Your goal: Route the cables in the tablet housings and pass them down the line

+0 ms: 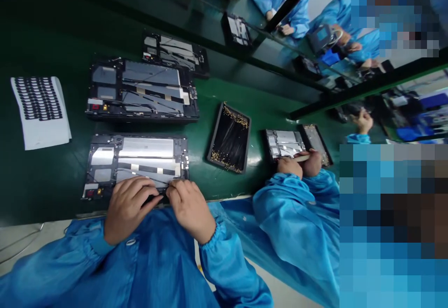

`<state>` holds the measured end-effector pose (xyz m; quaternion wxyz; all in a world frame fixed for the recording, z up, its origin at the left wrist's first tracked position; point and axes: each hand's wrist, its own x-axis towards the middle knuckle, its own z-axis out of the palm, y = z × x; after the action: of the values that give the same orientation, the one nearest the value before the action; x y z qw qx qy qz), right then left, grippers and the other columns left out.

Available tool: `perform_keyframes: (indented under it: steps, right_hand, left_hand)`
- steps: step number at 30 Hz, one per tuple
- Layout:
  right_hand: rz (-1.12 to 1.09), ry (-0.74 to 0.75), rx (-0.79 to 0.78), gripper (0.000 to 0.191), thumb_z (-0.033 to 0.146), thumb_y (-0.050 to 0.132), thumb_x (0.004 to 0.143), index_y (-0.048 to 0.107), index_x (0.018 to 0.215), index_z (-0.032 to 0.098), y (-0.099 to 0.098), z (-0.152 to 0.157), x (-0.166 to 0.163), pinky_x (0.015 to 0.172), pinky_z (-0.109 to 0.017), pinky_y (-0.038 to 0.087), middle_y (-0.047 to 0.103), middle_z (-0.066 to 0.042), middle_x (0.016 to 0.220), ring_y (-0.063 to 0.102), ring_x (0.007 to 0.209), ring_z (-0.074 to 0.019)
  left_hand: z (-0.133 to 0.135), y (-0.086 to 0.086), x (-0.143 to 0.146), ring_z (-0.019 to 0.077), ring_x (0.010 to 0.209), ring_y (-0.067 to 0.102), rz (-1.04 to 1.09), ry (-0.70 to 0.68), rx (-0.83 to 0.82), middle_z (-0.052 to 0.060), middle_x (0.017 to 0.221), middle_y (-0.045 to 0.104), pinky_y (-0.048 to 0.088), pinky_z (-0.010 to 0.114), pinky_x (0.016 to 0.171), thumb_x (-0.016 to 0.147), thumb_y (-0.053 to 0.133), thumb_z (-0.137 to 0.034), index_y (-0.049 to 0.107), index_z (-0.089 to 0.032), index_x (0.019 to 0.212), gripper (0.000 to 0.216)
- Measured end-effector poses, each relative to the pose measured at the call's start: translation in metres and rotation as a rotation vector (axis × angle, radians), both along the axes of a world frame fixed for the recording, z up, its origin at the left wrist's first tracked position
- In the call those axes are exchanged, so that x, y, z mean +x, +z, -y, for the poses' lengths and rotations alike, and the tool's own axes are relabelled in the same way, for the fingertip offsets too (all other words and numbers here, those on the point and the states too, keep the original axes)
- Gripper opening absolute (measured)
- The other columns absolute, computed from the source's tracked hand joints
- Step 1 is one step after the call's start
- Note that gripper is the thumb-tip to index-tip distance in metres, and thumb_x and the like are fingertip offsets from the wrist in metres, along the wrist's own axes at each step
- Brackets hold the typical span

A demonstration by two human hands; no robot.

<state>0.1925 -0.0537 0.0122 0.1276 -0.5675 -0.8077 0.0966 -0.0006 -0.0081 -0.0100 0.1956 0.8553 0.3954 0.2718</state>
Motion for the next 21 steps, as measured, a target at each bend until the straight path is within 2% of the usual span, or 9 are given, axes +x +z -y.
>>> perform_keyframes:
  steps: [6,15,18,21]
  right_hand:
    - [0.055,-0.003,-0.03,0.022,0.021,0.043,0.105,0.065,0.104,0.019,0.002,-0.001,-0.003,0.08,-0.038,0.047,0.068,-0.01,0.108,0.058,0.093,-0.0231]
    - [0.074,-0.004,-0.031,0.023,0.019,0.043,0.104,0.066,0.107,0.019,0.001,-0.001,-0.007,0.081,-0.039,0.052,0.069,-0.011,0.108,0.059,0.092,-0.0235]
    - [-0.009,-0.013,-0.029,0.02,0.02,0.046,0.104,0.066,0.107,0.02,0.0,0.0,-0.003,0.084,-0.038,0.054,0.069,-0.01,0.108,0.061,0.094,-0.0223]
    - [-0.19,-0.054,0.013,0.015,0.02,0.051,0.102,0.065,0.106,0.021,-0.002,0.003,0.004,0.084,-0.035,0.056,0.067,-0.009,0.106,0.063,0.097,-0.0204]
  left_hand:
    - [0.001,-0.001,0.002,0.0235,0.1,0.062,0.0,0.016,0.01,0.003,0.1,0.071,0.042,0.041,0.087,0.095,0.063,-0.025,0.066,-0.023,0.088,0.007]
    - [0.001,0.0,0.006,0.023,0.099,0.063,-0.008,0.033,0.046,0.003,0.099,0.072,0.043,0.041,0.087,0.095,0.062,-0.025,0.071,-0.025,0.091,0.009]
    - [0.001,-0.001,0.009,0.0233,0.1,0.063,-0.021,0.035,0.082,0.002,0.099,0.073,0.043,0.041,0.085,0.095,0.062,-0.025,0.072,-0.026,0.087,0.013]
    - [0.001,-0.002,0.009,0.0235,0.101,0.063,-0.029,0.032,0.079,0.001,0.099,0.072,0.042,0.041,0.085,0.095,0.063,-0.023,0.072,-0.027,0.089,0.012]
